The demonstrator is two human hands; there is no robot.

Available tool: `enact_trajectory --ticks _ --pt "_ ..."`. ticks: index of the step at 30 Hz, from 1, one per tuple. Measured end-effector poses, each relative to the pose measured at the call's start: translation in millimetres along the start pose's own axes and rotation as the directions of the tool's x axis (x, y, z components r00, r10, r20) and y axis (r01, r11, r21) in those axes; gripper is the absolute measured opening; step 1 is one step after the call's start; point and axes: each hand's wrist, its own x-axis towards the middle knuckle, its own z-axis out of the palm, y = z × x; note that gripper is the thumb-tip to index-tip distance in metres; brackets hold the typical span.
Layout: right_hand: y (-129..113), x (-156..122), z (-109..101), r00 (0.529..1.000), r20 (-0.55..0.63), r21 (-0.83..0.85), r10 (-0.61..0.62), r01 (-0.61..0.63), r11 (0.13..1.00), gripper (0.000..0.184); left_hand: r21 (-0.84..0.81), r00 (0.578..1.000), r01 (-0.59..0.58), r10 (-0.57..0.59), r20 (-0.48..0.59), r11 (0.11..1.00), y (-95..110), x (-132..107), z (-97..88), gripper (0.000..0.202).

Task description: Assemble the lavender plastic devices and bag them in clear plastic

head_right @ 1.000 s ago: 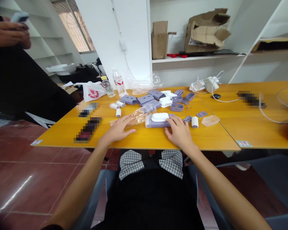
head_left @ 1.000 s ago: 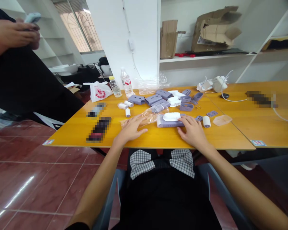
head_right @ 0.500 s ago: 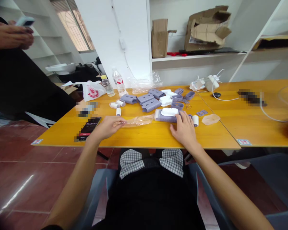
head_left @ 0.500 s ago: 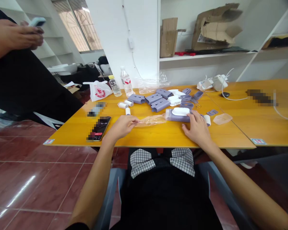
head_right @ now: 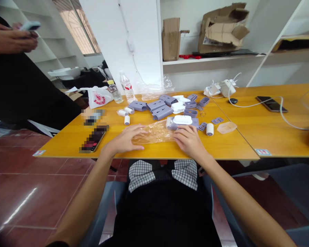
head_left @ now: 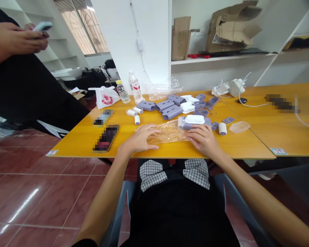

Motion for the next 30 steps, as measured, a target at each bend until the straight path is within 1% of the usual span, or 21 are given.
enact_trajectory --ticks 2,3,4,7,9,10,12,13,14,15,17,18,19,20,21,22,24,25,27,28,30 --pt "1.2 0.7 -3.6 0.999 -0.047 0.061 0.017 -0.014 0.998 0.013 -0.029 1.0 0.007 -0.007 -0.009 1.0 -1.2 -0.2 -3.3 0.037" --pt "0.8 1.9 -6.4 0.998 -0.068 0.097 0.019 -0.013 0.995 0.012 -0.05 1.0 0.004 -0.005 -0.023 0.999 -0.8 -1.0 -6.9 0.025" --pt "-0.5 3.9 -9.9 0.996 -0.091 0.139 0.025 -0.012 0.99 0.012 -0.073 0.999 0.003 -0.006 -0.047 0.997 0.5 -2.8 -12.0 0.018" --pt "-9.0 13.4 -22.7 0.984 -0.147 0.287 0.102 -0.056 0.956 0.008 -0.145 0.984 0.022 -0.048 -0.174 0.989 9.0 -14.6 -32.9 0.018" --pt "-17.2 21.0 -31.3 0.975 -0.127 0.396 0.184 -0.12 0.91 0.007 -0.257 0.97 0.044 -0.103 -0.222 0.965 14.0 -25.7 -47.0 0.02" --pt "-21.5 24.3 -34.8 0.969 -0.11 0.454 0.22 -0.148 0.878 0.002 -0.323 0.964 0.052 -0.132 -0.23 0.945 15.0 -30.8 -52.6 0.02" --pt "-29.0 28.7 -38.7 0.941 -0.05 0.563 0.336 -0.251 0.787 0.009 -0.382 0.957 0.083 -0.18 -0.226 0.921 12.5 -37.5 -58.7 0.021" --pt "-31.9 29.6 -38.8 0.913 0.008 0.62 0.408 -0.324 0.714 0.013 -0.361 0.953 0.098 -0.192 -0.235 0.927 9.4 -38.4 -59.2 0.021" --pt "-34.1 29.7 -37.5 0.874 0.079 0.668 0.48 -0.404 0.625 0.019 -0.304 0.945 0.113 -0.197 -0.261 0.946 5.7 -37.5 -58.1 0.022" --pt "-35.7 29.2 -35.0 0.824 0.158 0.701 0.544 -0.482 0.525 0.025 -0.213 0.932 0.128 -0.191 -0.307 0.969 2.3 -35.0 -55.6 0.024" --pt "-36.9 26.8 -27.1 0.711 0.296 0.721 0.638 -0.604 0.338 0.037 0.02 0.885 0.162 -0.137 -0.446 0.987 -1.2 -26.4 -47.6 0.031" --pt "-36.8 25.3 -22.5 0.657 0.347 0.712 0.669 -0.649 0.269 0.042 0.114 0.86 0.173 -0.093 -0.501 0.978 -0.1 -21.2 -42.4 0.033" --pt "-36.6 23.7 -18.1 0.614 0.387 0.696 0.688 -0.684 0.219 0.047 0.172 0.839 0.164 -0.045 -0.542 0.971 3.4 -15.9 -36.7 0.033" --pt "-36.3 22.1 -14.1 0.583 0.424 0.676 0.693 -0.713 0.186 0.05 0.197 0.827 0.135 -0.001 -0.563 0.971 9.2 -10.8 -30.5 0.034" --pt "-36.0 20.6 -10.9 0.566 0.459 0.655 0.685 -0.737 0.169 0.053 0.204 0.824 0.088 0.044 -0.565 0.975 16.8 -6.3 -23.9 0.033" --pt "-35.6 19.2 -8.5 0.558 0.491 0.633 0.669 -0.756 0.165 0.055 0.207 0.838 0.023 0.094 -0.538 0.978 25.7 -2.3 -17.1 0.034" --pt "-34.7 17.1 -6.6 0.558 0.537 0.598 0.632 -0.781 0.182 0.061 0.185 0.904 -0.073 0.143 -0.402 0.98 44.4 3.8 -3.0 0.046" --pt "-34.0 16.4 -6.8 0.561 0.553 0.586 0.615 -0.787 0.191 0.063 0.168 0.935 -0.098 0.149 -0.322 0.981 52.9 6.1 3.9 0.052" --pt "-31.9 15.7 -8.9 0.56 0.589 0.569 0.583 -0.799 0.192 0.063 0.105 0.976 -0.123 0.139 -0.169 0.987 65.5 9.9 17.0 0.06" --pt "-30.6 15.5 -10.4 0.553 0.609 0.562 0.568 -0.806 0.183 0.063 0.076 0.984 -0.124 0.132 -0.117 0.989 69.0 11.7 22.9 0.062" --pt "-27.9 15.4 -13.4 0.538 0.642 0.549 0.546 -0.82 0.162 0.062 0.046 0.99 -0.114 0.117 -0.073 0.992 70.7 15.1 32.6 0.061"
